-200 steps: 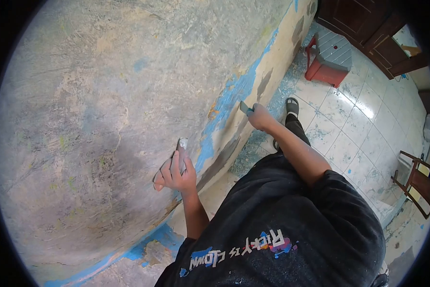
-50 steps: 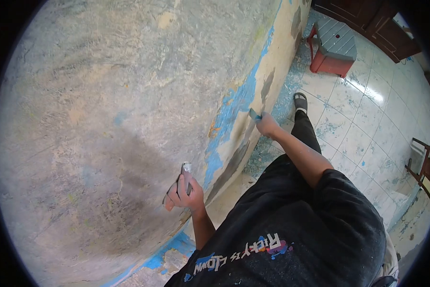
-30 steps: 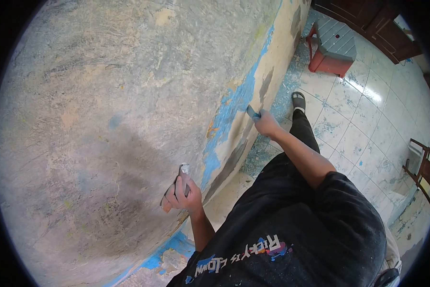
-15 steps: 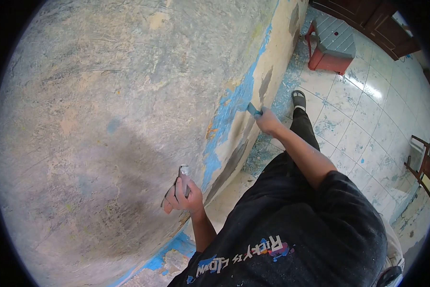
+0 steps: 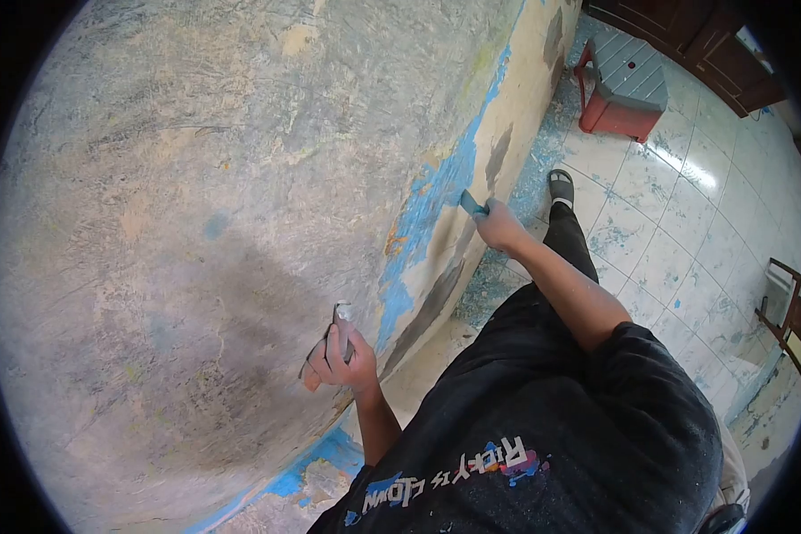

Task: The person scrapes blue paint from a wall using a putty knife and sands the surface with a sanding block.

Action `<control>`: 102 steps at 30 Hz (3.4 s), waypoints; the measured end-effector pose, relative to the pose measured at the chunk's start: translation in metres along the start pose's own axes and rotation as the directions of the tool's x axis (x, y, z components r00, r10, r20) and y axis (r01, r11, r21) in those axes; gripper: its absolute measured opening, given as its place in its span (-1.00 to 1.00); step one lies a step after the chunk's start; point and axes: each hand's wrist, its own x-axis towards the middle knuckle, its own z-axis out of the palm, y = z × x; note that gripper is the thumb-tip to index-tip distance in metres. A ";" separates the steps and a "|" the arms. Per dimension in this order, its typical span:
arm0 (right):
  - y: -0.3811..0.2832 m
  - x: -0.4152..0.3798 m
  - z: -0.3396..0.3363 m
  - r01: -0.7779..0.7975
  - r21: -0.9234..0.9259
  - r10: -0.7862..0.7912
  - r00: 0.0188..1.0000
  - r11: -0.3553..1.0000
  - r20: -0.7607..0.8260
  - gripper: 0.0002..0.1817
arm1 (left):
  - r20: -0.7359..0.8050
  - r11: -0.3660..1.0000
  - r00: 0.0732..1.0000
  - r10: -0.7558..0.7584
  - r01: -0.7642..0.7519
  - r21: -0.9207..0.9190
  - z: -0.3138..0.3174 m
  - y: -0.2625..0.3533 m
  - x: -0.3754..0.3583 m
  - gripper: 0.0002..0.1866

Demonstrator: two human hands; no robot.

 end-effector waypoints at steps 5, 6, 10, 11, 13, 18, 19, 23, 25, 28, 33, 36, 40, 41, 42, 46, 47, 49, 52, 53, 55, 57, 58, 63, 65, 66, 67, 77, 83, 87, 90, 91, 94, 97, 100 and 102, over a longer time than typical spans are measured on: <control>-0.008 0.008 -0.012 -0.185 0.050 0.180 0.980 0.982 0.085 -0.62 | 0.012 1.000 1.000 -0.020 0.020 -0.011 0.000 -0.004 -0.008 -0.72; -0.010 0.009 -0.013 -0.107 0.022 0.106 0.994 0.994 0.041 -0.62 | 0.008 0.999 1.000 -0.029 0.029 -0.017 0.002 -0.003 -0.005 -0.72; 0.006 0.005 -0.003 0.054 -0.068 -0.054 0.998 0.996 -0.008 -0.61 | 0.026 0.999 1.000 -0.006 0.005 0.050 -0.002 0.001 0.000 -0.72; 0.010 0.009 -0.005 0.065 -0.080 -0.066 0.998 0.995 -0.010 -0.61 | 0.022 0.999 1.000 -0.021 0.020 0.032 0.000 0.000 -0.003 -0.72; 0.003 0.004 -0.015 0.006 0.014 -0.006 0.999 1.000 0.051 -0.62 | 0.017 0.999 0.999 -0.039 0.039 0.005 0.002 -0.003 -0.006 -0.72; -0.021 -0.007 -0.019 -0.100 0.067 0.097 0.994 0.993 0.052 -0.66 | 0.016 0.999 1.000 -0.021 0.020 0.039 0.000 -0.002 -0.003 -0.73; -0.027 -0.006 -0.020 -0.131 0.083 0.126 0.990 0.988 0.068 -0.67 | 0.032 0.999 0.999 -0.013 0.012 0.039 -0.003 -0.001 -0.001 -0.72; -0.035 0.000 -0.032 -0.279 0.148 0.240 0.941 0.949 0.240 -0.67 | 0.047 0.999 0.998 -0.041 0.041 0.002 -0.002 -0.002 -0.006 -0.74; -0.025 -0.006 -0.030 -0.235 0.179 0.202 0.962 0.955 0.185 -0.67 | 0.039 0.999 0.999 -0.035 0.035 -0.007 -0.001 0.000 -0.002 -0.74; -0.017 -0.002 -0.014 -0.221 0.220 0.195 0.972 0.950 0.132 -0.67 | 0.057 1.000 0.998 0.018 -0.019 0.015 -0.007 0.003 0.004 -0.70; -0.008 0.016 -0.010 -0.249 0.192 0.222 0.963 0.949 0.152 -0.64 | 0.017 0.999 0.999 -0.039 0.040 -0.030 0.002 -0.002 -0.004 -0.74; -0.021 -0.004 -0.017 -0.175 0.182 0.154 0.980 0.968 0.123 -0.64 | 0.014 0.999 1.000 0.023 -0.024 0.029 -0.005 0.005 0.007 -0.72; -0.024 -0.005 -0.026 -0.172 0.152 0.148 0.976 0.973 0.159 -0.66 | 0.037 1.000 0.999 -0.017 0.016 0.012 0.000 0.000 -0.002 -0.73; -0.022 -0.005 -0.027 -0.173 0.159 0.146 0.975 0.972 0.168 -0.67 | 0.052 1.000 0.999 -0.011 0.011 0.003 -0.003 0.000 -0.003 -0.73; -0.017 -0.006 -0.027 -0.177 0.181 0.146 0.974 0.967 0.175 -0.67 | 0.064 1.000 0.998 -0.006 0.007 -0.008 -0.003 0.001 -0.003 -0.74; -0.013 -0.003 -0.021 -0.216 0.240 0.175 0.968 0.946 0.181 -0.67 | 0.011 0.998 0.998 -0.055 0.055 -0.034 0.001 -0.002 -0.003 -0.75; -0.013 -0.004 -0.018 -0.241 0.247 0.201 0.963 0.939 0.177 -0.66 | 0.014 0.998 0.998 -0.054 0.055 -0.027 -0.001 -0.001 -0.003 -0.75; -0.013 0.003 -0.015 -0.238 0.238 0.206 0.967 0.942 0.151 -0.66 | 0.024 0.999 0.998 -0.052 0.052 -0.007 -0.002 0.002 0.000 -0.77; -0.017 -0.004 -0.018 -0.181 0.166 0.162 0.979 0.969 0.123 -0.64 | 0.040 0.999 0.998 -0.043 0.042 0.022 -0.004 0.003 0.000 -0.79; -0.018 -0.007 -0.019 -0.151 0.131 0.136 0.984 0.980 0.116 -0.64 | 0.037 0.999 0.999 -0.039 0.038 0.022 -0.003 0.002 -0.001 -0.78; -0.013 0.001 -0.008 -0.154 0.129 0.142 0.985 0.980 0.095 -0.63 | 0.022 0.999 0.999 -0.045 0.045 0.010 -0.001 -0.001 -0.004 -0.76; -0.007 0.003 -0.005 -0.170 0.135 0.160 0.984 0.976 0.083 -0.63 | 0.002 0.998 0.998 -0.066 0.066 -0.022 0.003 -0.002 -0.007 -0.74; -0.007 0.003 -0.005 -0.179 0.143 0.168 0.982 0.973 0.084 -0.63 | 0.007 0.998 0.999 -0.054 0.054 -0.021 0.000 -0.001 -0.008 -0.73; -0.009 -0.003 -0.010 -0.088 0.096 0.082 0.994 0.992 0.069 -0.64 | 0.023 1.000 1.000 -0.019 0.019 0.024 0.000 0.000 -0.003 -0.70; -0.005 0.007 -0.008 -0.127 0.111 0.118 0.989 0.986 0.085 -0.65 | 0.051 1.000 0.999 -0.002 0.001 0.029 -0.004 0.002 -0.001 -0.72; -0.003 0.006 -0.008 -0.116 0.099 0.109 0.991 0.988 0.077 -0.66 | 0.059 0.999 0.998 0.009 -0.011 0.032 -0.005 0.003 0.000 -0.73; 0.000 0.006 -0.010 -0.103 0.088 0.097 0.993 0.991 0.067 -0.67 | 0.055 1.000 0.998 0.005 -0.005 0.009 -0.005 0.003 0.001 -0.73; 0.006 0.012 -0.012 -0.045 0.035 0.044 0.998 0.998 0.046 -0.65 | 0.065 1.000 0.998 -0.019 0.020 -0.006 -0.004 0.003 -0.002 -0.71; -0.010 0.009 -0.026 -0.166 0.124 0.156 0.984 0.978 0.084 -0.64 | 0.044 0.999 0.999 -0.030 0.031 -0.018 -0.002 0.001 -0.003 -0.70; 0.006 0.019 -0.014 -0.003 0.052 0.002 1.000 0.999 0.011 -0.67 | 0.015 0.998 0.999 -0.044 0.045 -0.053 0.000 0.002 -0.002 -0.69; -0.001 0.010 -0.021 -0.060 0.084 0.053 0.995 0.995 0.084 -0.62 | 0.021 0.999 0.999 -0.033 0.034 -0.010 -0.001 0.001 -0.002 -0.69; -0.003 0.011 -0.026 -0.100 0.111 0.088 0.991 0.989 0.105 -0.62 | 0.022 1.000 0.999 -0.030 0.030 -0.004 -0.001 0.002 -0.002 -0.69; -0.017 0.004 -0.039 -0.173 0.158 0.152 0.979 0.972 0.134 -0.64 | 0.015 1.000 1.000 -0.026 0.026 0.003 0.000 0.002 0.000 -0.71; -0.021 -0.001 -0.034 -0.160 0.194 0.133 0.981 0.968 0.142 -0.66 | 0.026 0.999 0.999 -0.036 0.035 0.009 -0.003 0.001 -0.002 -0.72; -0.011 0.008 -0.032 -0.173 0.195 0.147 0.979 0.965 0.142 -0.67 | 0.025 0.999 0.999 -0.041 0.041 0.009 -0.002 0.003 -0.002 -0.73; -0.009 0.010 -0.033 -0.190 0.221 0.156 0.974 0.957 0.163 -0.68 | 0.019 0.999 0.999 -0.040 0.040 -0.007 0.000 0.001 -0.003 -0.73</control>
